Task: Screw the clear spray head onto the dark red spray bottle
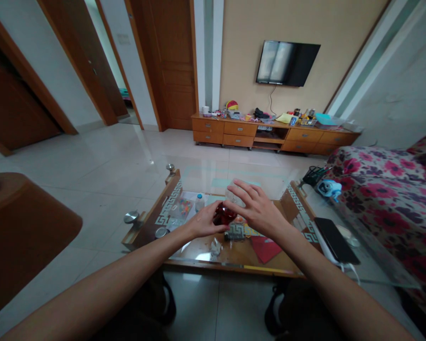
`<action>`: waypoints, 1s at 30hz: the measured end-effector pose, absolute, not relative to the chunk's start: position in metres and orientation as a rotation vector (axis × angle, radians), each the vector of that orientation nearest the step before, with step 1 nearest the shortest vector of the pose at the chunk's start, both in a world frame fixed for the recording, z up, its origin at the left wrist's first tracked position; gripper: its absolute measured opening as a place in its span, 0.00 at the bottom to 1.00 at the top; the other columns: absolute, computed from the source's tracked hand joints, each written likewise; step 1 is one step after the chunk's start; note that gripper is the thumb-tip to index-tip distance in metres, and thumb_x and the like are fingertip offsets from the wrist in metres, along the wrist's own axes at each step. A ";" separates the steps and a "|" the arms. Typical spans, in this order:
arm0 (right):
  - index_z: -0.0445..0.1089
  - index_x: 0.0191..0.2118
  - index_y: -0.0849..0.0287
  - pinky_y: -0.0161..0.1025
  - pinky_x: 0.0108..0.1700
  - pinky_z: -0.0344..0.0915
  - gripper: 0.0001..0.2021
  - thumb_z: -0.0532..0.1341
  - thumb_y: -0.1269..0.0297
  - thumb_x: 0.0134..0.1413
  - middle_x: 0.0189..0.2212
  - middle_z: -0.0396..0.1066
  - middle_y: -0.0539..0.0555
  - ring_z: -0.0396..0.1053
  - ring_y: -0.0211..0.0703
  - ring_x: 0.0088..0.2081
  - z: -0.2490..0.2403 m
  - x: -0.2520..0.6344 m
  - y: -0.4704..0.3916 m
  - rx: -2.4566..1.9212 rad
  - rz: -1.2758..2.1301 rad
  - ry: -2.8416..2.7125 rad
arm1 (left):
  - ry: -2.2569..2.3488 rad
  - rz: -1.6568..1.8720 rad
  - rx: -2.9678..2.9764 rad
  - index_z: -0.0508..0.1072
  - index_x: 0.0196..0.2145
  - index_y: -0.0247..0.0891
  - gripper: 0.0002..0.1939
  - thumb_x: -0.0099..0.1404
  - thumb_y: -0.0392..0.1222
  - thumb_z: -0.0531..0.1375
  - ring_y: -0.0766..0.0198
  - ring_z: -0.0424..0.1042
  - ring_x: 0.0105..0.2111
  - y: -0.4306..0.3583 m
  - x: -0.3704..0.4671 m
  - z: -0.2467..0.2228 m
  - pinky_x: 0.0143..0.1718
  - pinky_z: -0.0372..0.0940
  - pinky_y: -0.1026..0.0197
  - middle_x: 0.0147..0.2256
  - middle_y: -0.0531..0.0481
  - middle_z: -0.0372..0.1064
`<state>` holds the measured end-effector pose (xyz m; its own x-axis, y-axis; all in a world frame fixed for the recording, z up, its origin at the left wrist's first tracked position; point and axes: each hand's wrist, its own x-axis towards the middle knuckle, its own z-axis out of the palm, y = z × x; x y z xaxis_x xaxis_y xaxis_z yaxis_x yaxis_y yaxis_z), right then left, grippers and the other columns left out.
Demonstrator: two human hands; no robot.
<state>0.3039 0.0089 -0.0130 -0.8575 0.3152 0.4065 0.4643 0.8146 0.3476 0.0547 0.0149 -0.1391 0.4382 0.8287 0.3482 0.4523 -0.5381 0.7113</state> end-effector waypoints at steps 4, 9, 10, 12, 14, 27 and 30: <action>0.60 0.68 0.45 0.60 0.67 0.60 0.35 0.66 0.75 0.59 0.72 0.57 0.57 0.48 0.60 0.74 -0.012 0.303 0.008 -0.603 -0.618 -2.668 | 1.092 0.945 2.174 0.67 0.57 0.42 0.36 0.57 0.56 0.74 0.48 0.76 0.44 0.014 0.054 -0.138 0.44 0.72 0.47 0.49 0.43 0.75; 0.59 0.69 0.44 0.62 0.68 0.58 0.35 0.66 0.74 0.60 0.73 0.55 0.56 0.47 0.61 0.74 -0.010 0.303 0.006 -0.626 -0.577 -2.686 | 1.078 0.937 2.182 0.68 0.57 0.42 0.35 0.57 0.57 0.72 0.48 0.76 0.43 0.014 0.054 -0.135 0.45 0.72 0.45 0.47 0.43 0.75; 0.59 0.69 0.44 0.61 0.69 0.58 0.35 0.67 0.74 0.60 0.73 0.55 0.56 0.47 0.61 0.74 -0.010 0.303 0.006 -0.621 -0.575 -2.690 | 1.080 0.939 2.187 0.68 0.57 0.42 0.35 0.57 0.58 0.73 0.47 0.76 0.43 0.014 0.054 -0.135 0.45 0.72 0.45 0.47 0.43 0.75; 0.59 0.69 0.45 0.61 0.69 0.57 0.35 0.67 0.74 0.60 0.73 0.54 0.57 0.46 0.60 0.75 -0.011 0.303 0.007 -0.606 -0.578 -2.694 | 1.080 0.941 2.190 0.68 0.57 0.42 0.35 0.57 0.58 0.72 0.47 0.76 0.44 0.014 0.054 -0.135 0.46 0.72 0.44 0.48 0.43 0.75; 0.60 0.68 0.46 0.62 0.70 0.57 0.34 0.66 0.75 0.60 0.73 0.53 0.58 0.45 0.61 0.75 -0.011 0.302 0.008 -0.595 -0.581 -2.698 | 1.067 0.940 2.185 0.68 0.57 0.42 0.35 0.58 0.57 0.72 0.47 0.76 0.44 0.014 0.054 -0.135 0.45 0.72 0.45 0.48 0.43 0.75; 0.64 0.66 0.49 0.63 0.65 0.62 0.31 0.66 0.76 0.59 0.74 0.51 0.62 0.47 0.63 0.74 -0.015 0.306 0.012 -0.635 -0.494 -2.657 | 1.061 0.960 2.168 0.64 0.63 0.42 0.43 0.56 0.56 0.74 0.42 0.74 0.52 0.016 0.055 -0.138 0.53 0.70 0.40 0.56 0.39 0.72; 0.64 0.66 0.49 0.64 0.64 0.63 0.31 0.64 0.76 0.59 0.73 0.52 0.63 0.49 0.63 0.74 -0.016 0.310 0.014 -0.657 -0.446 -2.628 | 1.056 0.969 2.164 0.63 0.64 0.42 0.45 0.55 0.56 0.75 0.41 0.74 0.54 0.017 0.055 -0.141 0.56 0.69 0.39 0.57 0.39 0.72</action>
<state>0.3100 0.0137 -0.0156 -0.8121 0.3779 0.4446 0.5034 0.8390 0.2065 0.0548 0.0165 -0.1409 0.4347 0.8228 0.3661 0.4351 -0.5478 0.7146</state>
